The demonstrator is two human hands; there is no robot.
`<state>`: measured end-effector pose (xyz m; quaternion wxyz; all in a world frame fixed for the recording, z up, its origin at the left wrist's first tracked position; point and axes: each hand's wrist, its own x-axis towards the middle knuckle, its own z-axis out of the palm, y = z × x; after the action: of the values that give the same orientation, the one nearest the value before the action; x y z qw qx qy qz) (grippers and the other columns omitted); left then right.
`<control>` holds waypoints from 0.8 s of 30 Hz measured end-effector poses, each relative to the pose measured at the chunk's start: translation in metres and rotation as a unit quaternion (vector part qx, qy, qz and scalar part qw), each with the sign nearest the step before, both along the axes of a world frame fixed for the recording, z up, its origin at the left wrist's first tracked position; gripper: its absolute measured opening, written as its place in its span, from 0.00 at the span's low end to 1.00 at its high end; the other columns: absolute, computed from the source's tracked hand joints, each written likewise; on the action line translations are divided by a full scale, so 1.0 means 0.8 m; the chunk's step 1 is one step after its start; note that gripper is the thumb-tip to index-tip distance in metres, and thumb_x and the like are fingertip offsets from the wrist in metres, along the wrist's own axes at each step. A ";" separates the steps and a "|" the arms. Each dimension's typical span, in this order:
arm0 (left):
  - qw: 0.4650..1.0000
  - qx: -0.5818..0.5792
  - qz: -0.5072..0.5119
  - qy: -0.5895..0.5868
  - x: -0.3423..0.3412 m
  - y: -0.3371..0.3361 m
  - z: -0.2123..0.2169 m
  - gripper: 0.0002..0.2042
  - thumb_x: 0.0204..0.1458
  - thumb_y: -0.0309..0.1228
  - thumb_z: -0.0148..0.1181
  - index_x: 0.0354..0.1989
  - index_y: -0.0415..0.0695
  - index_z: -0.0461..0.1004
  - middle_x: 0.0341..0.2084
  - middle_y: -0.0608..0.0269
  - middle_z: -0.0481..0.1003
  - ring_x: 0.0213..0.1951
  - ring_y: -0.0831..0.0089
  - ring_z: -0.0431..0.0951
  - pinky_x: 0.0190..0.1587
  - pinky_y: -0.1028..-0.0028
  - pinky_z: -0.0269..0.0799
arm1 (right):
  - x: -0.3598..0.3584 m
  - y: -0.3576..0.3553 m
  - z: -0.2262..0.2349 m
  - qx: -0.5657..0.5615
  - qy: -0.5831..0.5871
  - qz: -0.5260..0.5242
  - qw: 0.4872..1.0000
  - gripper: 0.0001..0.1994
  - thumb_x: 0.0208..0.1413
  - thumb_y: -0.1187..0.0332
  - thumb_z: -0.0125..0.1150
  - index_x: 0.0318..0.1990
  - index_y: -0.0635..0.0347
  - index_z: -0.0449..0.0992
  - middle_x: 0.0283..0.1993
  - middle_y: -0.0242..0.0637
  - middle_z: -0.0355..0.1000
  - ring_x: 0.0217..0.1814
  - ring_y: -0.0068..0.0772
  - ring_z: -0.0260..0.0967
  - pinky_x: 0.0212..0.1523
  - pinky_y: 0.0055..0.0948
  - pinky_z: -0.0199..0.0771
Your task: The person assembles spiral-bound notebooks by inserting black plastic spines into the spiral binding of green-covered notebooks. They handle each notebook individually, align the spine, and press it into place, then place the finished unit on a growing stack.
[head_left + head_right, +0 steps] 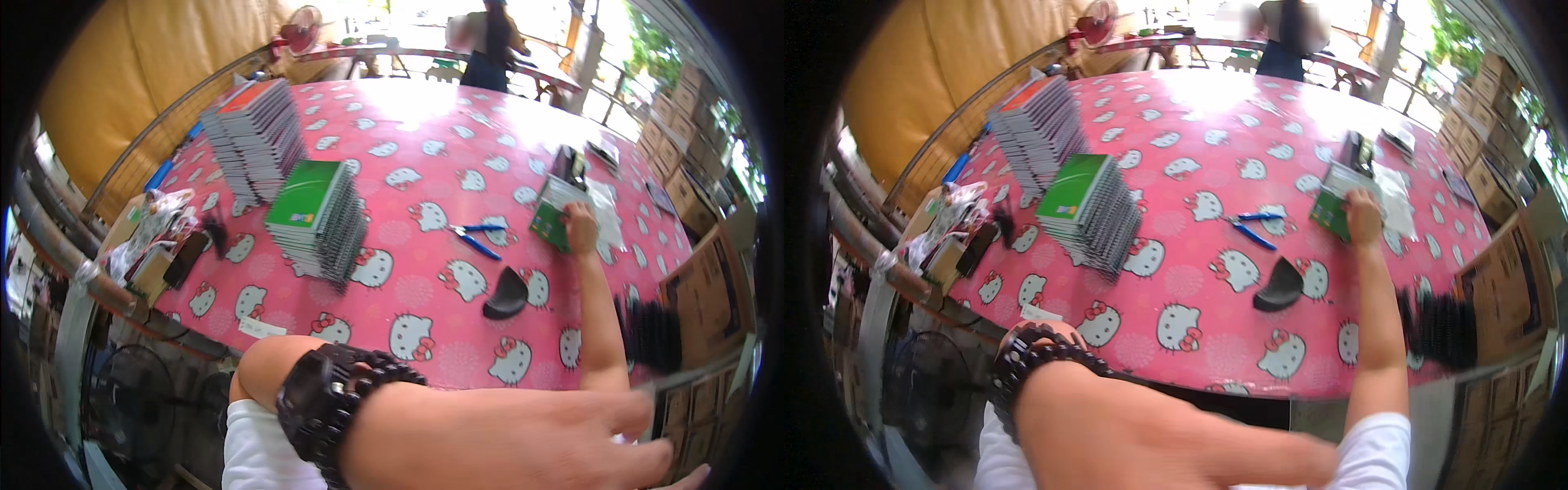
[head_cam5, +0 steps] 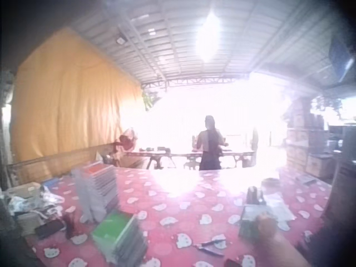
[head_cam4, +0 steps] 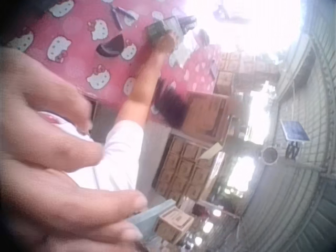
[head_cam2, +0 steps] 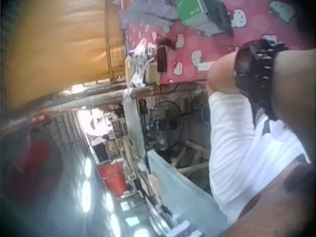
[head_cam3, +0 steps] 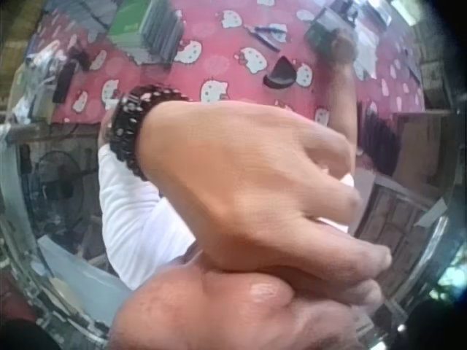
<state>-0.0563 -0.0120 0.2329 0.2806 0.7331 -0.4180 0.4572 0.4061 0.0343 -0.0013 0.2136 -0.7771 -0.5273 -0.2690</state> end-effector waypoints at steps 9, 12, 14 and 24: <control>0.915 -0.137 0.358 0.123 -0.022 0.051 -0.109 0.23 0.44 0.28 0.66 0.51 0.40 0.70 0.54 0.54 0.67 0.54 0.67 0.68 0.55 0.63 0.62 | -0.064 -0.029 0.061 0.080 0.129 0.028 0.988 0.08 0.43 0.76 0.65 0.31 0.60 0.73 0.32 0.42 0.72 0.36 0.46 0.71 0.35 0.37 0.71; 0.841 -0.294 0.415 0.185 0.028 0.062 -0.189 0.33 0.44 0.28 0.67 0.61 0.40 0.61 0.56 0.53 0.67 0.57 0.62 0.66 0.58 0.62 0.61 | -0.179 -0.073 0.092 0.052 0.222 0.180 0.957 0.08 0.43 0.77 0.66 0.31 0.61 0.73 0.29 0.41 0.70 0.28 0.40 0.70 0.29 0.30 0.69; 0.818 -0.301 0.431 0.233 0.046 0.058 -0.241 0.34 0.44 0.27 0.68 0.61 0.41 0.60 0.54 0.53 0.69 0.54 0.61 0.70 0.56 0.65 0.64 | -0.254 -0.109 0.087 -0.014 0.217 0.288 0.933 0.08 0.43 0.77 0.66 0.31 0.61 0.73 0.29 0.38 0.69 0.29 0.36 0.69 0.30 0.30 0.71; 0.726 -0.534 0.196 0.386 0.042 0.055 -0.355 0.14 0.53 0.20 0.59 0.46 0.41 0.66 0.43 0.62 0.73 0.39 0.77 0.73 0.39 0.78 0.70 | -0.340 -0.150 -0.015 0.146 0.577 0.191 0.781 0.09 0.52 0.70 0.65 0.40 0.59 0.74 0.30 0.29 0.70 0.32 0.20 0.66 0.34 0.22 0.67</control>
<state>-0.0230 0.0320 -0.0515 0.6669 0.6413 0.1926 0.3269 0.1344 -0.0855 -0.0134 0.6361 -0.6296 -0.3979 0.2017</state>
